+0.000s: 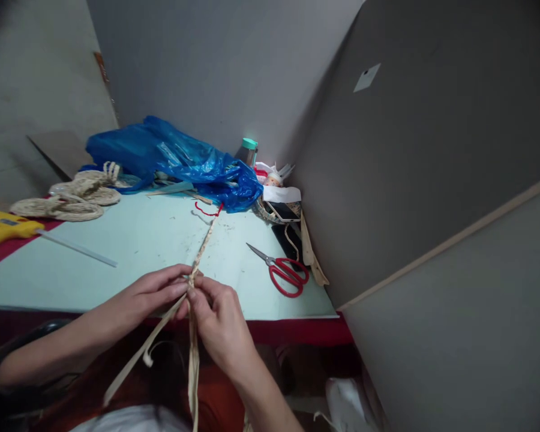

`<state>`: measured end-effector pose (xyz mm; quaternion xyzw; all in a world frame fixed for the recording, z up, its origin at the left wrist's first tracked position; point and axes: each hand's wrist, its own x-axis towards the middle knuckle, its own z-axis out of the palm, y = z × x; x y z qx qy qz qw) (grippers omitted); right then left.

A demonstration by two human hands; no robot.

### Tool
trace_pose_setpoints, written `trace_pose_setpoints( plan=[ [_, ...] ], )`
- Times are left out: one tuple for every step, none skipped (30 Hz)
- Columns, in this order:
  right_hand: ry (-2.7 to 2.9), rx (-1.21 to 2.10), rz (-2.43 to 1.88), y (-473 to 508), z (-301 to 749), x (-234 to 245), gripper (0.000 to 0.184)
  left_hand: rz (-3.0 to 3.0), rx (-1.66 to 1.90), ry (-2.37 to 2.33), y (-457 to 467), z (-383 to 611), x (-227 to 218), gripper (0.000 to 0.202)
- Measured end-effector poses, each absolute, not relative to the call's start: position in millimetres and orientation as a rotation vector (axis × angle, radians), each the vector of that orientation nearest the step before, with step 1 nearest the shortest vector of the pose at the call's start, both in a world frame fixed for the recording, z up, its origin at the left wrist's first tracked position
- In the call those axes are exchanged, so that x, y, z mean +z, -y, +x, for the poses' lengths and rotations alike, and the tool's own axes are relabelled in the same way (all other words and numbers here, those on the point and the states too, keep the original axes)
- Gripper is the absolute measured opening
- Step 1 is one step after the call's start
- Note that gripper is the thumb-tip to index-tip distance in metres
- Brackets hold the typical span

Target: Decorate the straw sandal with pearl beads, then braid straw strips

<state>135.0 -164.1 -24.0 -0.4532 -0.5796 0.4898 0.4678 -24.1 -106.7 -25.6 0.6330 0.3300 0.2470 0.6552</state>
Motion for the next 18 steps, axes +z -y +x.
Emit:
trace_pose_setpoints(
  plan=[
    [1.453,1.176,-1.113,164.7,135.7,-22.3,0.027,1.378,0.543,-0.718,106.1,-20.4,-27.9,0.022],
    [1.488,1.153,-1.128,165.6,136.5,-21.3,0.026,1.335,0.532,-0.710,106.6,-17.4,-29.8,0.022],
    [1.525,1.132,-1.155,166.5,137.2,-21.0,0.026,1.298,0.521,-0.717,107.7,-15.4,-31.2,0.023],
    [1.565,1.116,-1.185,167.5,137.9,-21.3,0.026,1.267,0.504,-0.736,109.1,-14.4,-32.2,0.023],
    [1.603,1.103,-1.215,168.5,138.2,-22.2,0.026,1.243,0.490,-0.764,110.7,-14.2,-32.7,0.023],
    [1.636,1.096,-1.241,169.4,138.1,-23.3,0.027,1.222,0.486,-0.797,112.1,-14.5,-32.9,0.023],
    [1.655,1.091,-1.261,170.3,137.5,-24.4,0.027,1.201,0.489,-0.825,113.2,-15.3,-33.0,0.023],
    [1.668,1.085,-1.275,171.2,136.5,-25.2,0.027,1.178,0.495,-0.843,114.1,-16.2,-32.9,0.023],
    [1.676,1.068,-1.287,172.1,135.2,-25.6,0.026,1.154,0.503,-0.851,114.8,-17.1,-32.7,0.022],
    [1.681,1.043,-1.299,173.1,133.8,-25.5,0.025,1.133,0.516,-0.848,115.2,-17.8,-32.5,0.022],
    [1.688,1.013,-1.308,174.1,132.7,-24.9,0.023,1.113,0.529,-0.843,115.5,-18.3,-32.3,0.022],
    [1.697,0.992,-1.312,175.0,132.1,-23.7,0.022,1.097,0.535,-0.835,115.8,-18.6,-32.0,0.023],
    [1.706,0.985,-1.314,175.7,132.0,-22.2,0.021,1.089,0.543,-0.831,116.1,-18.7,-31.7,0.024],
    [1.711,0.993,-1.312,176.1,132.7,-20.6,0.021,1.089,0.549,-0.832,116.4,-18.8,-31.4,0.026],
    [1.714,1.013,-1.308,176.2,134.0,-18.9,0.021,1.100,0.558,-0.834,116.7,-18.9,-31.0,0.027],
    [1.723,1.041,-1.299,176.0,135.6,-17.3,0.021,1.119,0.564,-0.833,117.0,-18.9,-30.8,0.028],
    [1.731,1.067,-1.290,175.9,137.3,-15.9,0.022,1.141,0.568,-0.829,117.4,-19.1,-30.7,0.030],
    [1.743,1.086,-1.285,176.0,138.7,-14.6,0.022,1.159,0.571,-0.824,117.7,-19.3,-30.7,0.030]
  ],
)
